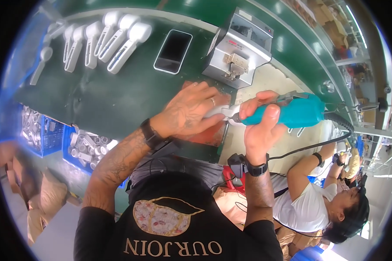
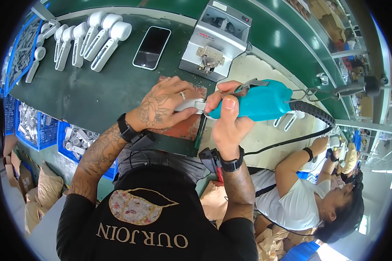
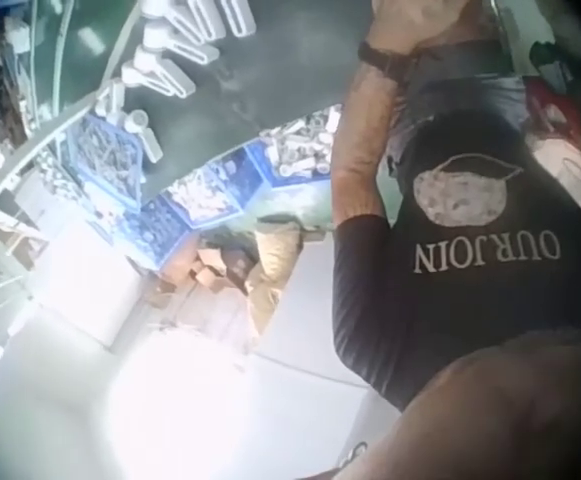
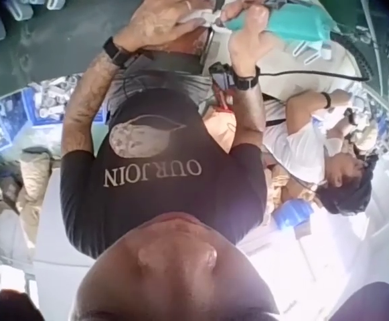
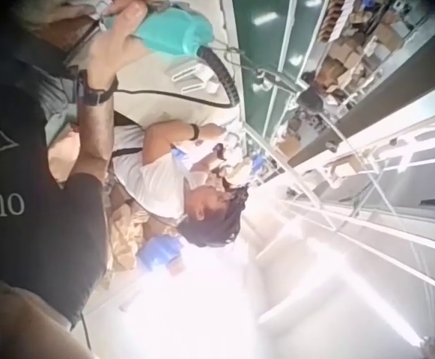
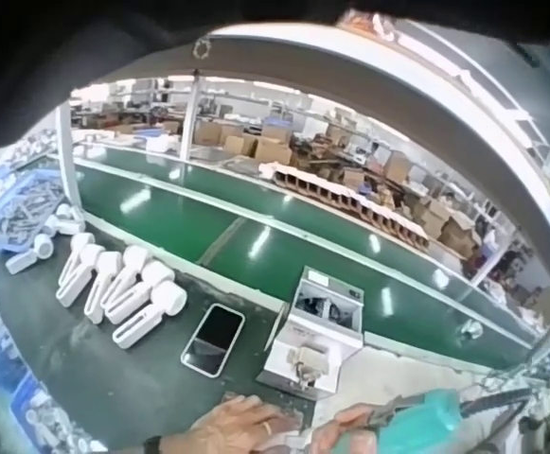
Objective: The person picks up a white handheld fan, places it on a red block, and uses a teal power tool to drive a screw into the casing. They set the finished fan aside, reach into a blue bin to organize other fans, and then repeat the process with another fan.
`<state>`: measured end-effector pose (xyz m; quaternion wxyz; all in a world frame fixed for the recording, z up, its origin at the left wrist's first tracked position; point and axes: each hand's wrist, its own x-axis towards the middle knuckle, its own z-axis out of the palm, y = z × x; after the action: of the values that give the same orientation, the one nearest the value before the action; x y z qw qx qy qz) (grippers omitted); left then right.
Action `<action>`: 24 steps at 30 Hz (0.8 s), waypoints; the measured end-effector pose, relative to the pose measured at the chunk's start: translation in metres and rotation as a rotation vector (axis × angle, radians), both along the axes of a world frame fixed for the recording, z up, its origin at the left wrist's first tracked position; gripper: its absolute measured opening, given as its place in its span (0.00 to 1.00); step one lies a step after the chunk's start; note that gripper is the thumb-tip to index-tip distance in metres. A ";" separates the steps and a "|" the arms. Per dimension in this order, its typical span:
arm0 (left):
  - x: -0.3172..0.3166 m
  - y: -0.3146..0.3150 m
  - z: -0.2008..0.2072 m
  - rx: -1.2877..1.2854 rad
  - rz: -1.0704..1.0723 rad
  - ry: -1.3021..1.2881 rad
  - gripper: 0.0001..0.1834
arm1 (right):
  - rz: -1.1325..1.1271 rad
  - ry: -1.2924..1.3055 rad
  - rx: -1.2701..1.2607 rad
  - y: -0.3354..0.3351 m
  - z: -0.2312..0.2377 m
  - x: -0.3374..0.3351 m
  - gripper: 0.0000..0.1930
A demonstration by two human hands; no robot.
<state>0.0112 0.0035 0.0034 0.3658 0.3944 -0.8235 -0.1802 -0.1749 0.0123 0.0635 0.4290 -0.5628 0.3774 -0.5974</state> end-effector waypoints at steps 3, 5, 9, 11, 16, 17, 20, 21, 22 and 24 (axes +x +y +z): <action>-0.001 0.002 -0.001 0.007 0.016 -0.007 0.19 | -0.010 0.008 0.016 0.002 -0.005 0.003 0.27; -0.001 0.002 0.001 0.047 -0.018 0.000 0.19 | -0.013 0.015 0.023 0.003 -0.008 0.004 0.25; 0.000 0.000 0.001 -0.015 -0.057 -0.019 0.23 | 0.071 -0.059 -0.025 0.000 -0.016 0.005 0.21; 0.000 -0.001 0.002 -0.029 -0.055 -0.055 0.23 | 0.078 -0.081 -0.024 -0.001 -0.018 0.005 0.21; 0.003 -0.001 0.009 0.011 -0.053 -0.077 0.23 | 0.066 -0.074 -0.036 0.001 -0.018 0.011 0.21; 0.004 0.000 0.012 0.042 -0.052 -0.062 0.22 | 0.072 -0.085 -0.048 0.002 -0.018 0.010 0.21; 0.002 0.000 0.006 -0.158 -0.039 -0.071 0.20 | -0.029 -0.084 0.121 0.000 -0.018 0.004 0.21; 0.000 0.002 0.003 -0.166 -0.031 -0.091 0.20 | -0.046 -0.116 0.163 0.004 -0.018 -0.006 0.20; -0.001 0.007 0.004 -0.192 -0.123 -0.042 0.19 | -0.017 -0.244 0.172 0.010 -0.015 -0.011 0.24; 0.008 0.025 0.014 -0.252 -0.212 -0.184 0.16 | -0.049 -0.336 0.138 0.028 0.006 -0.009 0.31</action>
<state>0.0190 0.0288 0.0176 0.3143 0.2711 -0.9066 -0.0762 -0.1839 0.0405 0.0699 0.5091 -0.4149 0.3540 -0.6658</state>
